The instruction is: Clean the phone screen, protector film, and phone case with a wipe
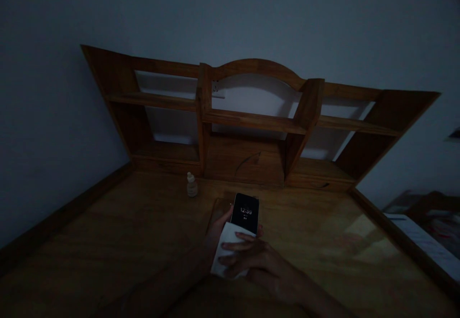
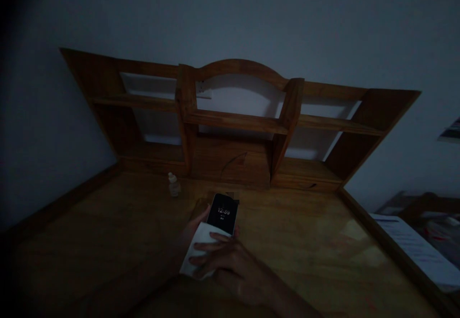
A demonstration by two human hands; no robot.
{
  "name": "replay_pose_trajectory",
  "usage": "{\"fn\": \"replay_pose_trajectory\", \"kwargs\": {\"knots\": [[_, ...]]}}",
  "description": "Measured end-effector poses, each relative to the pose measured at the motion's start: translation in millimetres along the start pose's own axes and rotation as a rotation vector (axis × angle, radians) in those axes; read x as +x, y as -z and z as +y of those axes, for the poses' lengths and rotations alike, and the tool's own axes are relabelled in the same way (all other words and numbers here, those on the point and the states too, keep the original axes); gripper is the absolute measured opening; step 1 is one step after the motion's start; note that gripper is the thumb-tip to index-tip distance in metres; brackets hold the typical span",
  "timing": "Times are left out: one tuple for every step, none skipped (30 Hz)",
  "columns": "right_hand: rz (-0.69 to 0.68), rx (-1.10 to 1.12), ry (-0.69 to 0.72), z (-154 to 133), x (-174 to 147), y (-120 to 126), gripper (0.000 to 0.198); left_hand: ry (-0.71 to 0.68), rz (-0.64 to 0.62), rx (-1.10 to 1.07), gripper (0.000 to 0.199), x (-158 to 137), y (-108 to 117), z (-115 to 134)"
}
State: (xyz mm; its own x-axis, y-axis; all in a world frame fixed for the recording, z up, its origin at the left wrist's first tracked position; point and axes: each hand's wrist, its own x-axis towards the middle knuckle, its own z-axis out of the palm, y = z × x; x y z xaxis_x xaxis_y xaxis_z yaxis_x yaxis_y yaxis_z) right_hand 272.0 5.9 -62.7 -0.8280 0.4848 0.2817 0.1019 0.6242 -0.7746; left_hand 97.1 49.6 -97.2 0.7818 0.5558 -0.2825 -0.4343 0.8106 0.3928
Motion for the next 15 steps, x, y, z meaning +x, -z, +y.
{"fn": "replay_pose_trajectory", "kwargs": {"knots": [[0.018, 0.017, 0.010, 2, -2, -1, 0.027, 0.002, -0.007, -0.012, 0.083, -1, -2, 0], [0.043, 0.030, 0.022, 3, -3, -3, 0.026, -0.014, -0.004, -0.012, 0.082, -1, -5, 0], [0.071, 0.041, 0.035, 4, -4, -4, 0.026, -0.043, 0.003, -0.001, 0.081, -1, -7, 0], [0.096, 0.049, 0.050, 6, -5, -5, 0.026, -0.072, 0.002, 0.008, 0.079, -2, -8, 0], [0.115, 0.053, 0.061, 6, -5, -6, 0.026, -0.099, -0.006, 0.014, 0.077, -2, -9, -1], [0.121, 0.055, 0.069, 7, -5, -7, 0.026, -0.115, -0.017, 0.017, 0.076, -2, -10, -2], [0.114, 0.053, 0.066, 7, -4, -7, 0.028, -0.122, -0.027, 0.017, 0.074, -1, -10, -2], [0.104, 0.049, 0.060, 7, -3, -7, 0.032, -0.127, -0.038, 0.018, 0.074, -2, -11, -3], [0.097, 0.046, 0.057, 7, -3, -7, 0.036, -0.134, -0.043, 0.019, 0.073, -2, -12, -3], [0.097, 0.043, 0.055, 7, -2, -7, 0.041, -0.143, -0.044, 0.014, 0.072, -2, -13, -4], [0.106, 0.038, 0.055, 7, -2, -7, 0.043, -0.146, -0.039, 0.010, 0.071, -3, -14, -4], [0.121, 0.028, 0.053, 7, -2, -7, 0.045, -0.148, -0.032, 0.008, 0.070, -3, -15, -4], [0.135, 0.010, 0.050, 8, -3, -7, 0.046, -0.153, -0.024, 0.007, 0.069, -4, -16, -5], [0.147, -0.013, 0.046, 8, -3, -7, 0.045, -0.157, -0.011, 0.006, 0.067, -4, -17, -5], [0.154, -0.040, 0.041, 9, -4, -6, 0.044, -0.165, 0.006, 0.006, 0.066, -5, -17, -6]]}}
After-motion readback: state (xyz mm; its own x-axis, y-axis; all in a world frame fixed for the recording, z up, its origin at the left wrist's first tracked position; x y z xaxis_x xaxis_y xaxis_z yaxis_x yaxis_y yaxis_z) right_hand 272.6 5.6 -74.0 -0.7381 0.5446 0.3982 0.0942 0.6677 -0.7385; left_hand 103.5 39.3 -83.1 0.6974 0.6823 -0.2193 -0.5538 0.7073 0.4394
